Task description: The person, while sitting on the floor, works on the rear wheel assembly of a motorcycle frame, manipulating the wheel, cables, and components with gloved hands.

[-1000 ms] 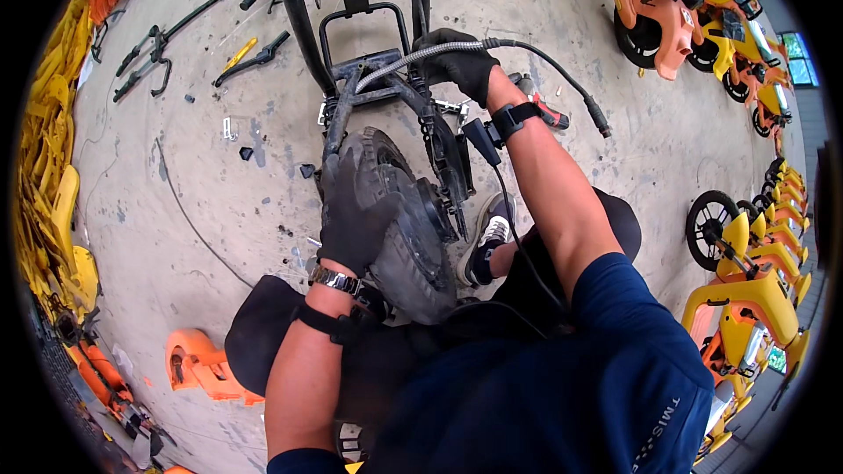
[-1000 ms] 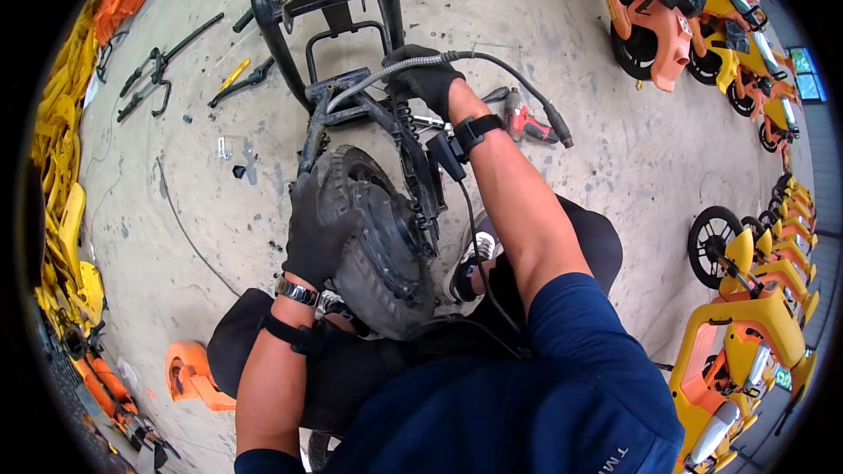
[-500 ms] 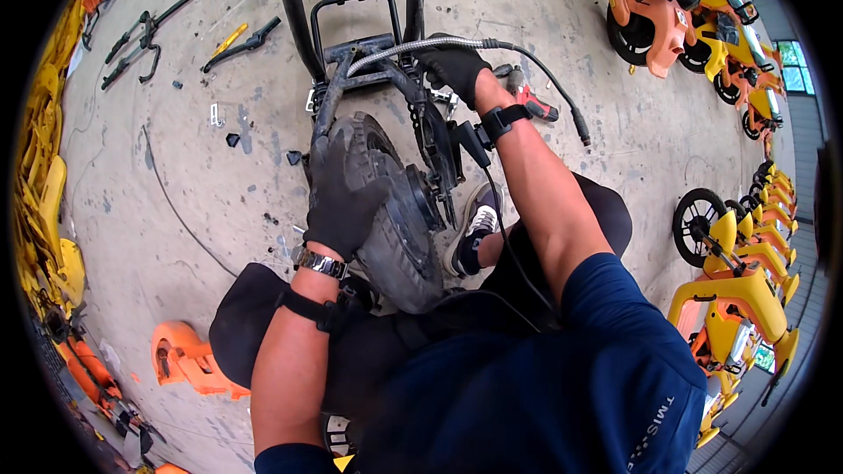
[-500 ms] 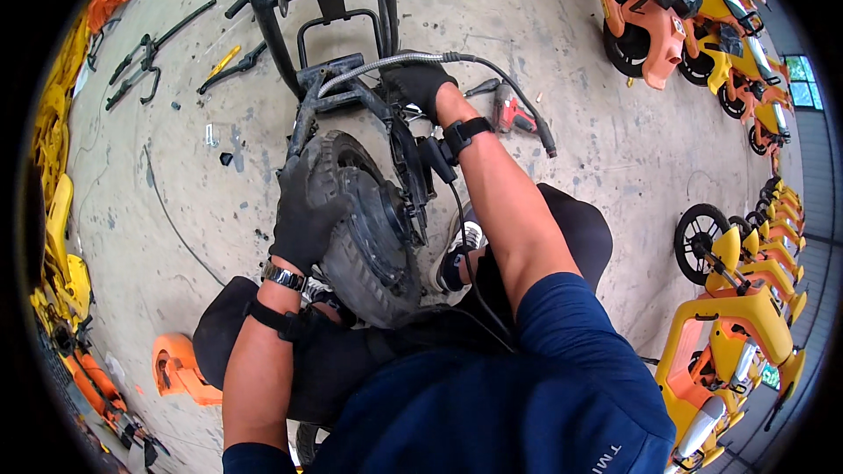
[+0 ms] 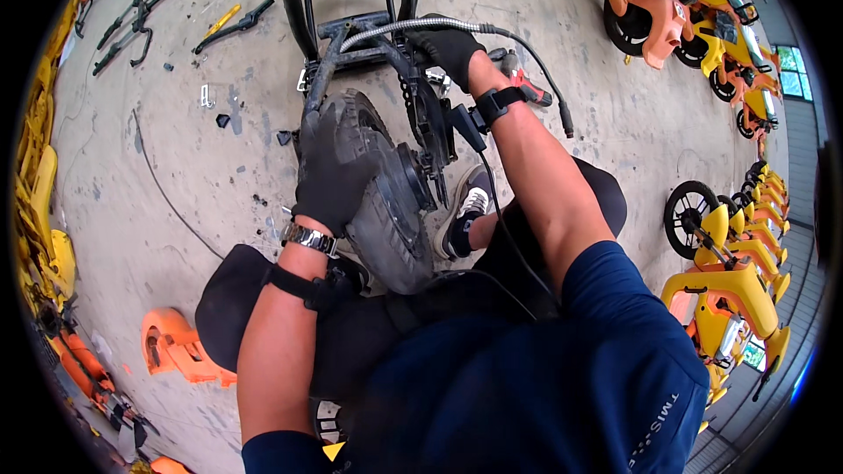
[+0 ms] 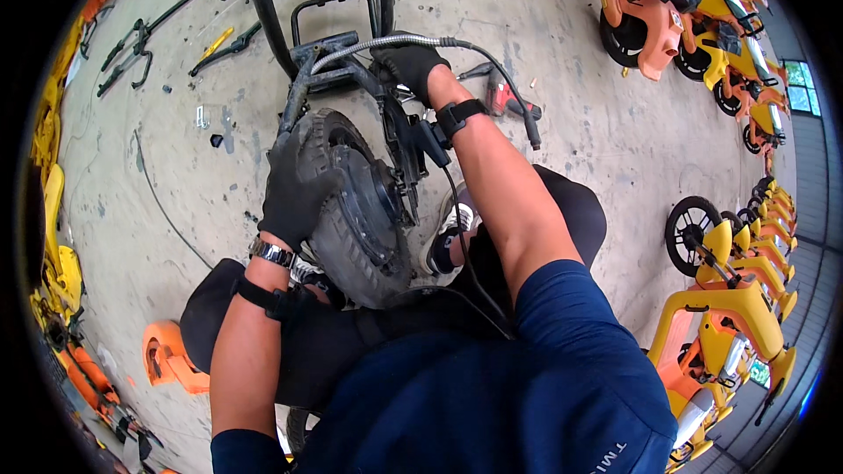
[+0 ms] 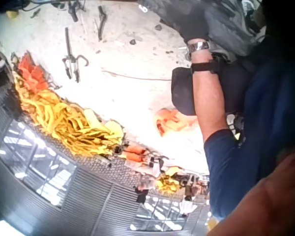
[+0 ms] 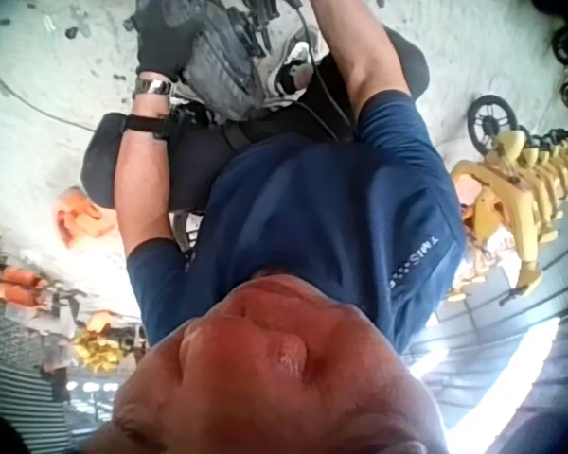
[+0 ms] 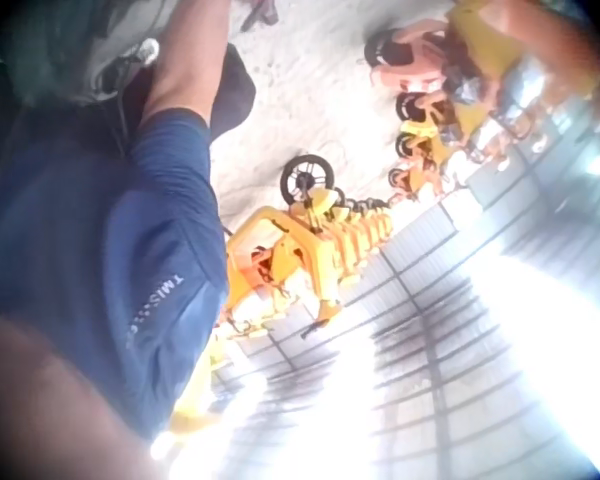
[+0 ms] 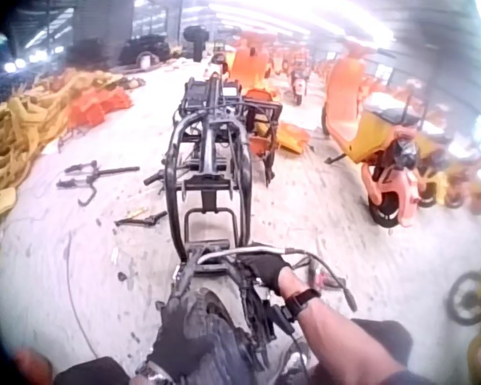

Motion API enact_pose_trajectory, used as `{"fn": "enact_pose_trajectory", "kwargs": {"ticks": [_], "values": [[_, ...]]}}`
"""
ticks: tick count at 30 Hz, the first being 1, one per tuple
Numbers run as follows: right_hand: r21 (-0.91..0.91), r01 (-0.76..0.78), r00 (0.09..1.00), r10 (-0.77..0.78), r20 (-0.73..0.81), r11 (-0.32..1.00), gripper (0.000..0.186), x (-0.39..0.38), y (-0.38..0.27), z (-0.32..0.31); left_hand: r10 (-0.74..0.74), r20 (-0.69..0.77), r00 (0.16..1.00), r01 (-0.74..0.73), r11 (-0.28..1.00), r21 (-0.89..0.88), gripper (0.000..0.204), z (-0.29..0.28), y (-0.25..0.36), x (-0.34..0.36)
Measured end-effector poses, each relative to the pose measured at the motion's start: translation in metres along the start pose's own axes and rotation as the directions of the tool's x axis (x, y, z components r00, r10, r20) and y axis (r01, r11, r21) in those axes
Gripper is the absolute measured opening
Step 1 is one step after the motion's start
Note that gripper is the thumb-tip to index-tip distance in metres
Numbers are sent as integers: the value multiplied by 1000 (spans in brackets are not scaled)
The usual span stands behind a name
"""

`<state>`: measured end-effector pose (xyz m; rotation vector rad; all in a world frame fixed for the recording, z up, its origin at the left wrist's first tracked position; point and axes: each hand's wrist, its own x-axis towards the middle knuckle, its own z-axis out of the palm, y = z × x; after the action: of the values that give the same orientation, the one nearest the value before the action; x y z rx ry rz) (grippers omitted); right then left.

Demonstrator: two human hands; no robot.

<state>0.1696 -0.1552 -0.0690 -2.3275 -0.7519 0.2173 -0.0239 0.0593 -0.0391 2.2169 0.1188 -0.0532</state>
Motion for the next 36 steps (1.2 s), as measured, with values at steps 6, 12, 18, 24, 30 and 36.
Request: {"fn": "enact_pose_trajectory", "kwargs": {"ticks": [6,12,18,24,30,36], "values": [[414,-389,906,423,10,823,31,-18,-15,-5,-63,41,997,62,998,27,83,0,5,2],[66,-463,873,442,209,884,32,-68,-67,-1,-10,65,998,4,995,95,85,-1,10,1],[10,-452,882,445,153,892,35,-97,-76,26,-23,24,999,24,998,-52,87,5,3,5],[584,-507,852,470,231,634,23,-109,-88,35,-120,22,993,120,993,17,86,0,13,5],[785,-455,833,512,208,421,29,-126,-73,26,-148,42,988,147,989,19,87,-3,21,5],[575,-639,758,546,357,511,21,-130,-74,17,-171,71,983,166,984,67,86,-5,22,6]]}}
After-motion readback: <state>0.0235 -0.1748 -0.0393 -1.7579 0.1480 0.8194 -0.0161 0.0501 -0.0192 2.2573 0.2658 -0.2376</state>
